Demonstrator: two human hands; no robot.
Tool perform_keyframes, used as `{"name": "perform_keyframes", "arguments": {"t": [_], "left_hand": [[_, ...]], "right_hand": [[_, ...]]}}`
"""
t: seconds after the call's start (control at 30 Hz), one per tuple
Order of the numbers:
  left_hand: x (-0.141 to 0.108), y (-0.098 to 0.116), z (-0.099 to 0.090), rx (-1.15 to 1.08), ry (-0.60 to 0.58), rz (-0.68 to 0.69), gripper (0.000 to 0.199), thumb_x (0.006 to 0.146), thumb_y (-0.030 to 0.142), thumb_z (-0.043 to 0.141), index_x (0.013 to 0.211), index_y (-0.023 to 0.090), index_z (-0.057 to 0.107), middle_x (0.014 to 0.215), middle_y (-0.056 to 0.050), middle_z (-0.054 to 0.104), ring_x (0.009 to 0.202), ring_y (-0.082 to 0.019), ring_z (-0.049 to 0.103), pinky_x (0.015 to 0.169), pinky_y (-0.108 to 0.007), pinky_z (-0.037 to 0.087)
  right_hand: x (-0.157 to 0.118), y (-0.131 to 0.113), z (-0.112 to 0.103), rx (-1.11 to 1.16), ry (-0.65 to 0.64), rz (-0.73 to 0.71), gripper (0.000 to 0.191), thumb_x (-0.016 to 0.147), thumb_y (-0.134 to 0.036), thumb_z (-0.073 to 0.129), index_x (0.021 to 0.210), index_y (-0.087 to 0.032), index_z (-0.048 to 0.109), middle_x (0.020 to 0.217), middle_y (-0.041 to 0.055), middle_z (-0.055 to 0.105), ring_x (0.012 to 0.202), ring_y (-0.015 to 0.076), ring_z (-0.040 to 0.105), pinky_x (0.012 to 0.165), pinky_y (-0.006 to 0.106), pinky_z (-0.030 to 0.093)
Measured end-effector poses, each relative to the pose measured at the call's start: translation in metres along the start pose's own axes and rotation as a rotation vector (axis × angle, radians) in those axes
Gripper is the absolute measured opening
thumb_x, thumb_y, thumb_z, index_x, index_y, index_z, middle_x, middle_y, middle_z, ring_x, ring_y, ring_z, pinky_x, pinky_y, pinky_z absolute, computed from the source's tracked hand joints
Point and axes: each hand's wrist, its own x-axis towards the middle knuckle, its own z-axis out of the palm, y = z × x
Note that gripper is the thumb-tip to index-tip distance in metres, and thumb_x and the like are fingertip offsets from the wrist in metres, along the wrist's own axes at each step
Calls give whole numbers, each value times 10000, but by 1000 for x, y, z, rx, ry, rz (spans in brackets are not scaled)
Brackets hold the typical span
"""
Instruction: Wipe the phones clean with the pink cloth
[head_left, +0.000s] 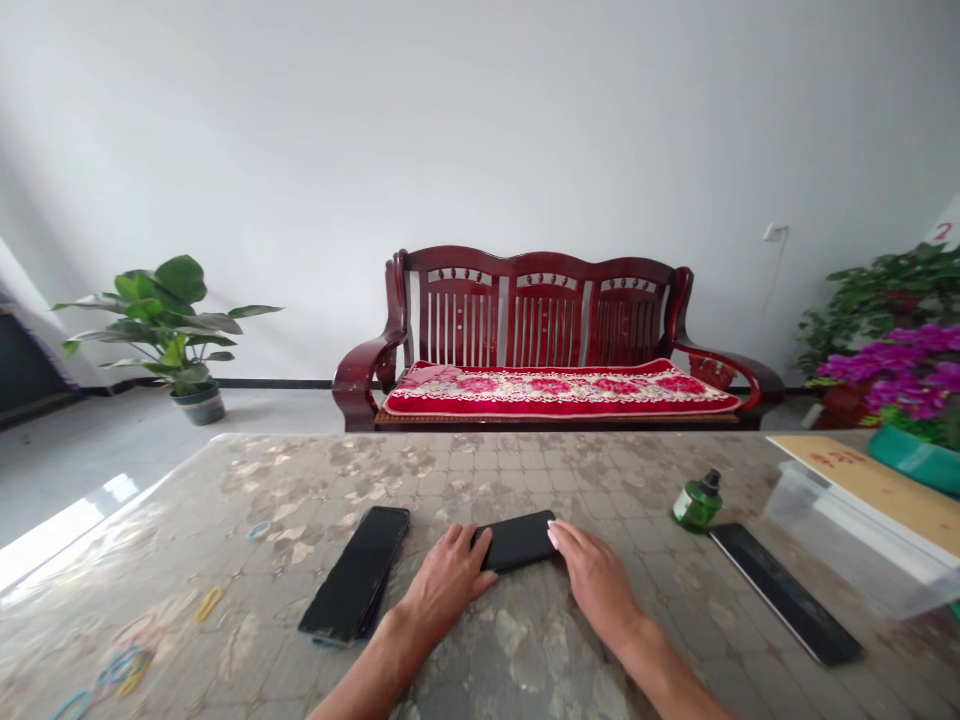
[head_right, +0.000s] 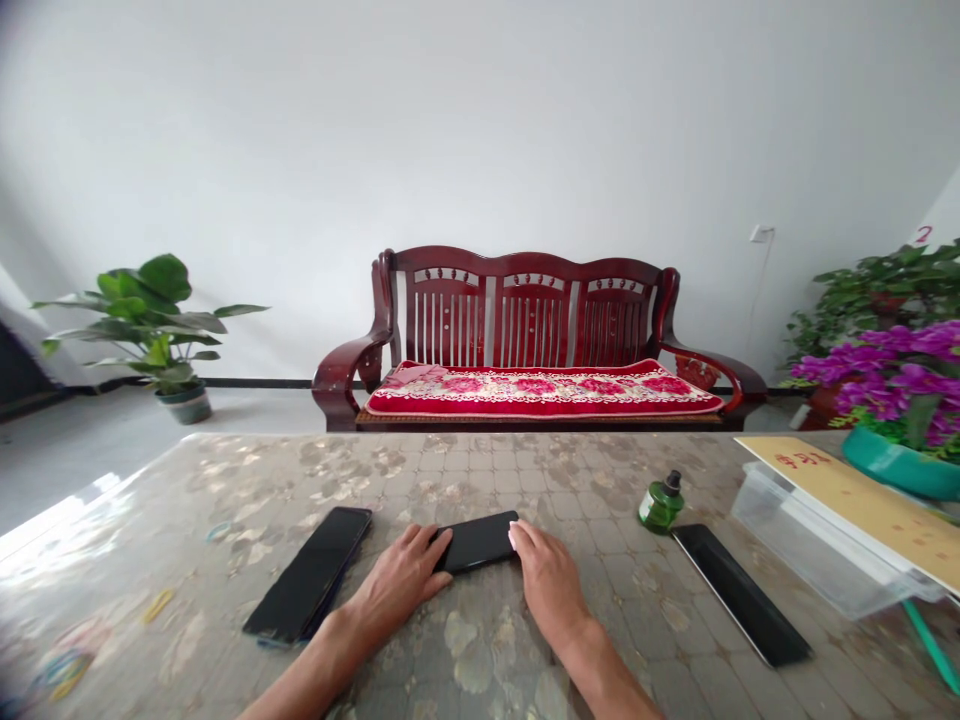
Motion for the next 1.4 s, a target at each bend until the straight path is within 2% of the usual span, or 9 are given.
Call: {"name": "perform_keyframes", "arguments": {"t": [0.17,0.3,0.53,0.6,0.67,0.83,0.9,1.2,1.4], "left_hand": [[1,-7,-2,3,42,19,327,962,286,612,1266,166,594,1175,-120,678,1017,-282,658,888,-383,539],[2,-12,-3,-72,68,10,190,1006,294,537,1107,177,647,975,-69,727,895,-240,697,776,-314,557],[1,-15,4,-68,151,-4,290,1044,312,433,918,185,662,805,-55,714,784,-208,702,715,-256,526],[0,-17,5,-69,159,-29,324,1050,306,408,877,188,655,777,-53,704,763,-204,701,703,-252,518],[0,-19,6,-92,165,-58,317,1049,298,405,873,192,647,776,-47,703,759,-202,703,698,-249,511],[1,-22,8,-157,173,-112,261,1041,290,426,909,208,635,798,-30,712,787,-197,711,720,-248,503],[2,-23,8,-167,177,-128,251,1041,286,428,907,209,627,805,-26,712,794,-191,712,722,-241,500],[3,-20,10,-220,218,-193,198,1028,262,435,956,218,613,878,-32,728,841,-187,710,732,-233,504],[3,-21,11,-280,235,-227,190,1012,253,429,1060,217,610,937,-57,735,899,-211,710,788,-268,520]], "right_hand": [[8,-1,-12,-5,100,-66,375,965,-107,419,1253,-239,621,1204,44,691,1061,197,659,931,345,536],[16,-10,-16,-45,153,-135,379,970,-97,410,1264,-228,610,1231,47,675,1117,203,624,1022,389,479],[30,-62,-1,11,126,-251,403,993,-119,385,1336,-223,570,1311,49,637,1215,193,568,1110,392,403],[33,-69,0,32,125,-271,408,992,-126,398,1351,-230,560,1331,43,625,1229,186,560,1117,383,399],[35,-63,-2,37,145,-272,414,993,-122,397,1357,-235,558,1332,42,626,1231,182,560,1120,384,399],[36,-22,-12,-6,190,-190,410,1002,-116,363,1334,-223,580,1293,58,650,1206,193,578,1102,416,415],[37,-14,-13,-26,205,-163,408,1004,-115,353,1324,-209,588,1284,66,654,1194,199,585,1091,421,423],[46,-53,0,35,194,-248,403,999,-116,382,1331,-224,582,1304,53,644,1217,185,571,1115,398,403],[47,-21,4,153,290,-26,363,1001,-175,390,1265,-216,635,1205,79,690,1134,198,629,1026,383,496]]}}
